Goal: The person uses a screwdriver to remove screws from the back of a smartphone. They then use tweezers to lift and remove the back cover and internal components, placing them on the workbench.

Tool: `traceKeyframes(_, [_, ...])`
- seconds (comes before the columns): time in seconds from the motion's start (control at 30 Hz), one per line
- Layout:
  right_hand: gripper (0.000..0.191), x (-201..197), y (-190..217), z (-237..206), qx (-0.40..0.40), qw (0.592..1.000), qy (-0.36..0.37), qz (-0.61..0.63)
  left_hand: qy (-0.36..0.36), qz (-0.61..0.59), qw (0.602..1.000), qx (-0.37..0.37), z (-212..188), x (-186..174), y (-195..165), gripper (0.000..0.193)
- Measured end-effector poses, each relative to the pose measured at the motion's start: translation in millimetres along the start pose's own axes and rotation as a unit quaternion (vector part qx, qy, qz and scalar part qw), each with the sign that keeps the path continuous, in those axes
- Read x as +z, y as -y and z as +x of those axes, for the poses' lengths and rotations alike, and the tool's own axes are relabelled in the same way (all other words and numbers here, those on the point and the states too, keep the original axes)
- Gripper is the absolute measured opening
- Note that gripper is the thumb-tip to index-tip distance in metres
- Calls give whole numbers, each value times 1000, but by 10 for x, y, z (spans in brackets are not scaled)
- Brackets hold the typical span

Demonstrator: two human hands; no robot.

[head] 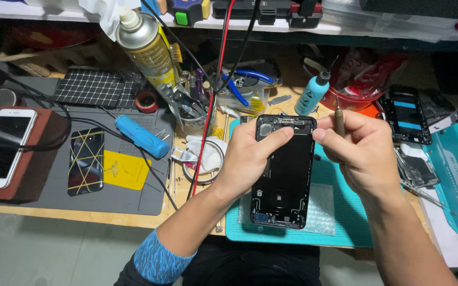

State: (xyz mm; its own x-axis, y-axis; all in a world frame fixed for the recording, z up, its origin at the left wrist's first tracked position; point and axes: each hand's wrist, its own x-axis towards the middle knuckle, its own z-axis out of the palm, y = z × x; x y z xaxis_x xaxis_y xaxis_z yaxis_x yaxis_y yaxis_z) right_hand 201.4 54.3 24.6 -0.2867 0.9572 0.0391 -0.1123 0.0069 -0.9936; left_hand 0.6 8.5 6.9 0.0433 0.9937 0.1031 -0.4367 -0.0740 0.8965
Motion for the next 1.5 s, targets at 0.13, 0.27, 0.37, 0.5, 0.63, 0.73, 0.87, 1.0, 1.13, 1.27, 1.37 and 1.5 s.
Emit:
traceKeyframes(0.13, [11, 3, -50, -4, -2, 1000, -9, 1, -11, 54, 998, 15, -12, -3, -18, 20])
traceKeyframes(0.27, [11, -2, -86, -12, -7, 999, -26, -27, -31, 90, 995, 16, -14, 12, -6, 21])
traceKeyframes(0.37, [13, 1, -80, -8, -15, 998, -28, -46, -38, 119, 992, 30, -12, 16, 1, 20])
traceKeyframes(0.5, [23, 44, -18, -3, -78, 991, 1, -113, -31, 138, 988, 55, -29, 12, -1, 19])
traceKeyframes(0.63, [24, 128, 75, -19, -115, 978, 6, -172, -13, 110, 993, 44, -66, 28, 9, 19])
traceKeyframes(0.73, [22, 174, 126, -27, -115, 973, -6, -202, -15, 116, 993, 33, -76, 27, 12, 18])
traceKeyframes(0.87, [22, 164, 154, -63, -110, 967, 3, -229, -13, 110, 994, 25, -97, 9, -3, 18])
traceKeyframes(1.0, [15, 137, 133, -65, -147, 952, -11, -269, -20, 126, 992, 17, -108, 34, -20, 18])
traceKeyframes(1.13, [13, 127, 134, -63, -189, 958, 33, -215, -4, 111, 993, 28, -125, 63, -55, 21])
traceKeyframes(1.27, [15, 141, 170, -70, -196, 950, 27, -243, 0, 112, 993, 37, -142, 89, -77, 24])
traceKeyframes(1.37, [16, 157, 198, -51, -217, 938, 30, -267, 1, 115, 993, 39, -136, 81, -84, 24])
traceKeyframes(1.5, [18, 165, 211, -53, -212, 940, 35, -267, -3, 126, 991, 45, -134, 63, -76, 23])
